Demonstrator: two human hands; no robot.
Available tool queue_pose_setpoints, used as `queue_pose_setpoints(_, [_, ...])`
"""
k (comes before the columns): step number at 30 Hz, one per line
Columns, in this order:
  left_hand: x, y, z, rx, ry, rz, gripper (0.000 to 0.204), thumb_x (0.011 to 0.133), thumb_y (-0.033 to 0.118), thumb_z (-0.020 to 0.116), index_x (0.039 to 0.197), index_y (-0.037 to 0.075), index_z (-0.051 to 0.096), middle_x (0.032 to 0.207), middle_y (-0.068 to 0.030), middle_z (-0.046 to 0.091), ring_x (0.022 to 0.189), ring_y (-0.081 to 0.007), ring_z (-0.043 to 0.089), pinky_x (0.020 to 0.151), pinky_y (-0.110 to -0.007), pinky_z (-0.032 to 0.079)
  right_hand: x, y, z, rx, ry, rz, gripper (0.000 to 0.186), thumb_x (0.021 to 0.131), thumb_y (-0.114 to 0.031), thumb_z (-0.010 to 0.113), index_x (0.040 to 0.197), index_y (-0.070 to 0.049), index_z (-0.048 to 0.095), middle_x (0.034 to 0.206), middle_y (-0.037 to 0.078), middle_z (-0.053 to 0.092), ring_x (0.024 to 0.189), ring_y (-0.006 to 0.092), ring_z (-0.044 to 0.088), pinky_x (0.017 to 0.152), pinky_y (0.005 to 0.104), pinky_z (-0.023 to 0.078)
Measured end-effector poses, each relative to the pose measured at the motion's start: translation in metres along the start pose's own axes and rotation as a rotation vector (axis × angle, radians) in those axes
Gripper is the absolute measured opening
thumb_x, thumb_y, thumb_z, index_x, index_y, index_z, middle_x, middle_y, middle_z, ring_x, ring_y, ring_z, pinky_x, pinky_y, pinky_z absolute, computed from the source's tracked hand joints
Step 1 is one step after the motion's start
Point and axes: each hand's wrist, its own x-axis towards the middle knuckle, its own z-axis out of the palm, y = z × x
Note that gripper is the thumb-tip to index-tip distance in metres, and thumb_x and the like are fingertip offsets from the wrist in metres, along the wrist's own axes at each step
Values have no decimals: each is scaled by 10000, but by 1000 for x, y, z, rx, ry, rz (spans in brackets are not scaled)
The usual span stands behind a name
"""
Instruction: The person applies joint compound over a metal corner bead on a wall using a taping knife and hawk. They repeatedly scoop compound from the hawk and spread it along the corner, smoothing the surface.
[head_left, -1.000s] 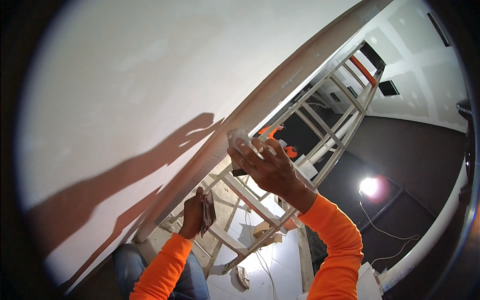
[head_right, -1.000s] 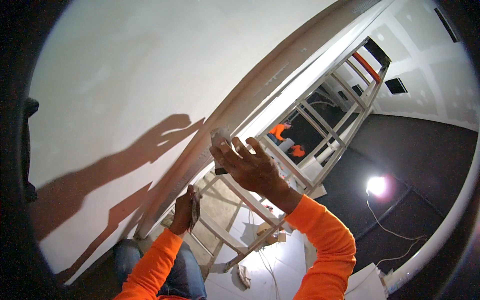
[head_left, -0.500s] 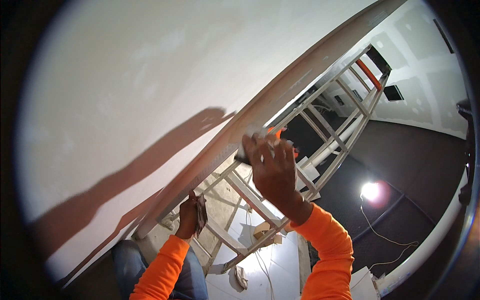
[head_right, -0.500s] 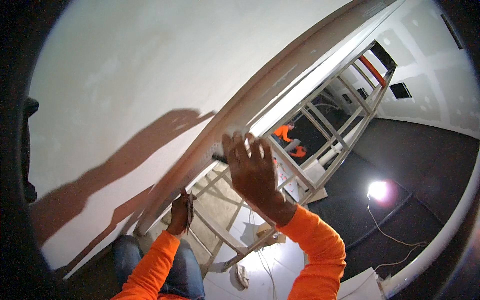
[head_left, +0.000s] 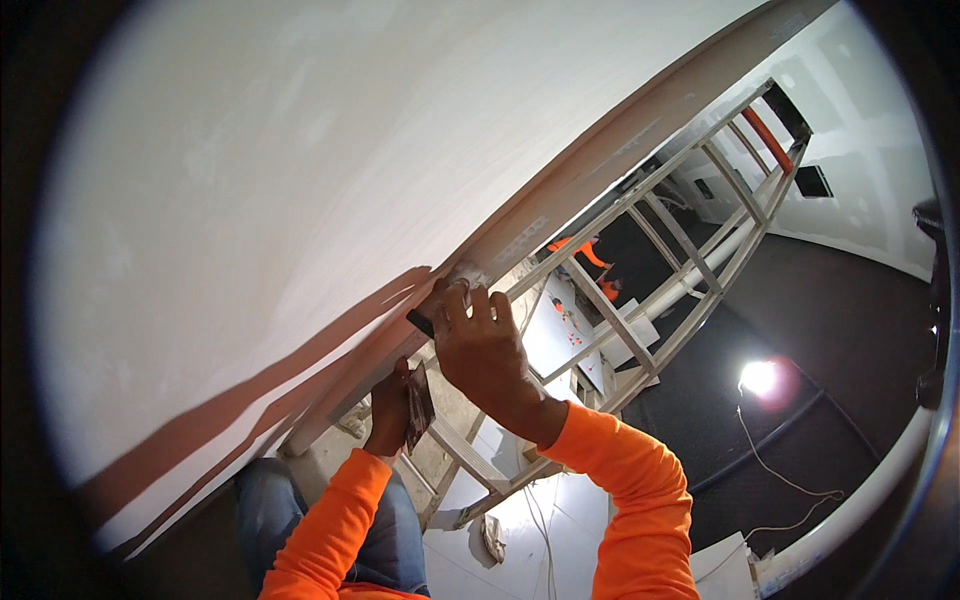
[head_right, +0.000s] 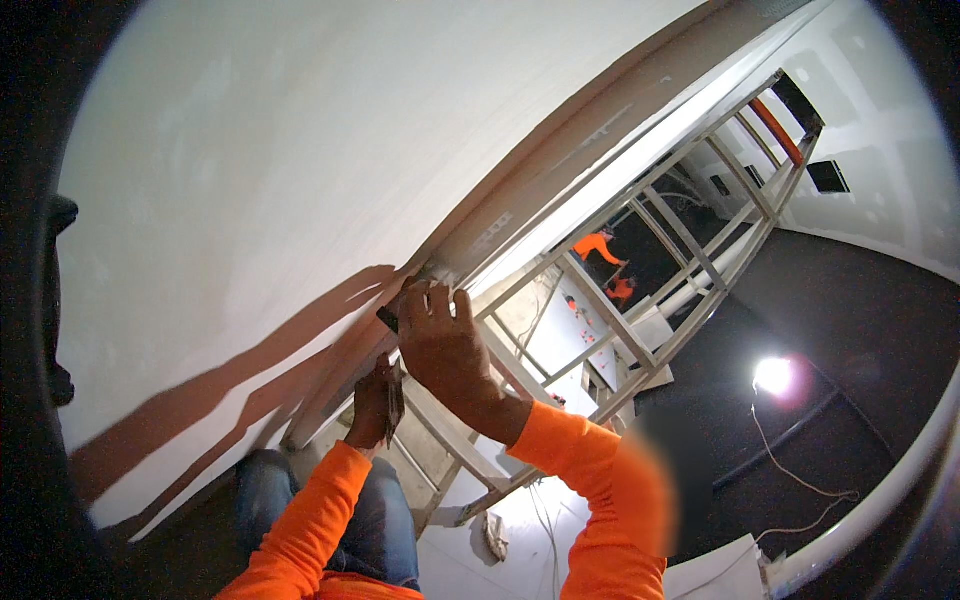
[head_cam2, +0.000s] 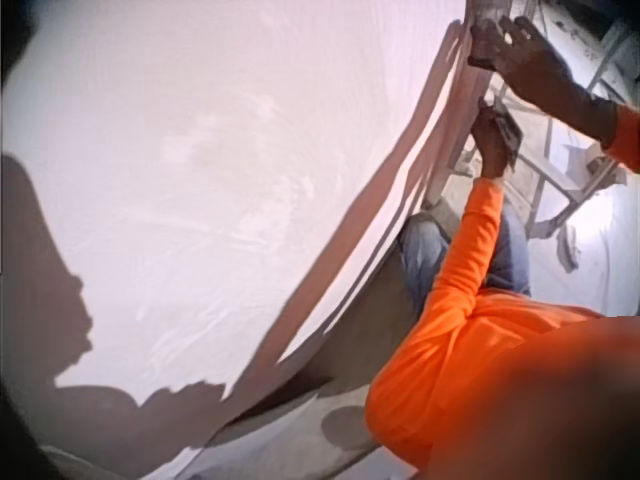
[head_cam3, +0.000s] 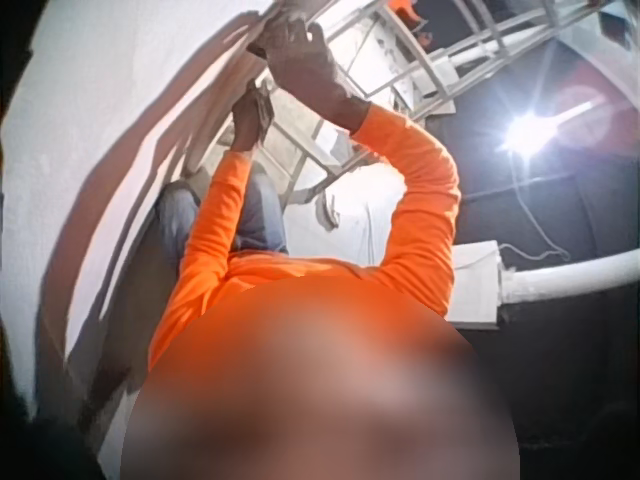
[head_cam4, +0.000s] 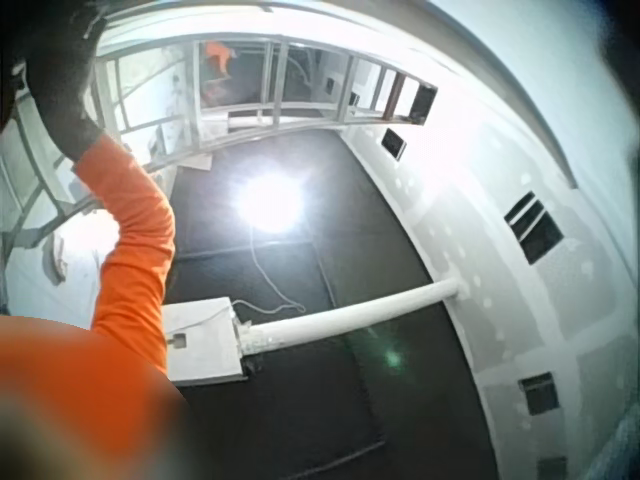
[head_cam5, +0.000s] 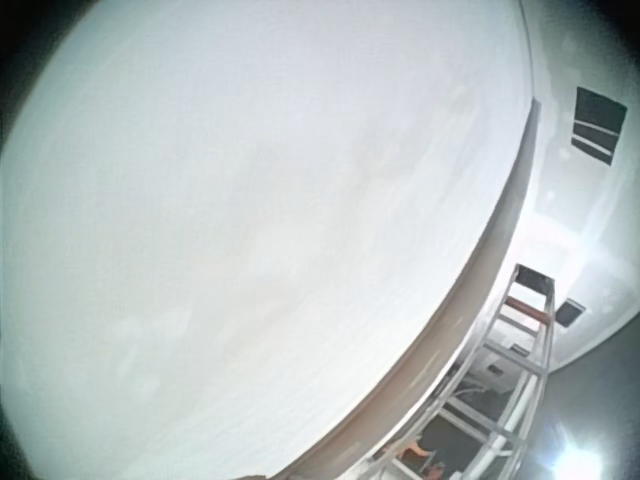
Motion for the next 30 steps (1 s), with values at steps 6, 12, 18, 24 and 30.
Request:
queue_pose_setpoints(6, [12,-28,-13,245,-108,134,284,1142,226,473,1233,23,649,1139,-62,662,989,-132,645,812,-301,532,-30,-33,17,92,-99,-131,415,921,-264,673,1192,48,710,1187,174,636,1136,321,608,986,478,500])
queue_pose_setpoints(12, [10,-19,-21,375,-91,-30,398,1149,335,484,994,10,654,929,-44,638,828,-117,559,713,-330,486,-26,-2,-30,105,-76,-99,503,953,-181,634,1422,2,625,1283,176,645,1190,314,605,1028,495,498])
queue_pose_setpoints(18, [6,-3,-21,68,-52,-278,535,1139,489,473,765,122,580,661,34,516,566,-100,484,518,-314,399,6,68,-35,-186,86,102,430,946,-167,644,1348,-17,669,1283,159,633,1157,278,614,947,463,487])
queue_pose_setpoints(24, [-2,-15,-34,217,-6,-251,528,1142,495,454,829,89,582,655,6,538,564,-129,513,526,-324,414,7,33,-6,-115,19,80,343,939,-196,638,1192,23,712,1237,195,645,1144,298,615,961,449,489])
queue_pose_setpoints(30, [-11,-20,-46,302,0,-234,517,1152,467,437,924,30,592,672,-32,579,565,-172,535,539,-349,434,-10,-7,17,-13,9,27,334,906,-210,650,1147,7,734,1234,182,662,1155,311,627,1002,455,505])
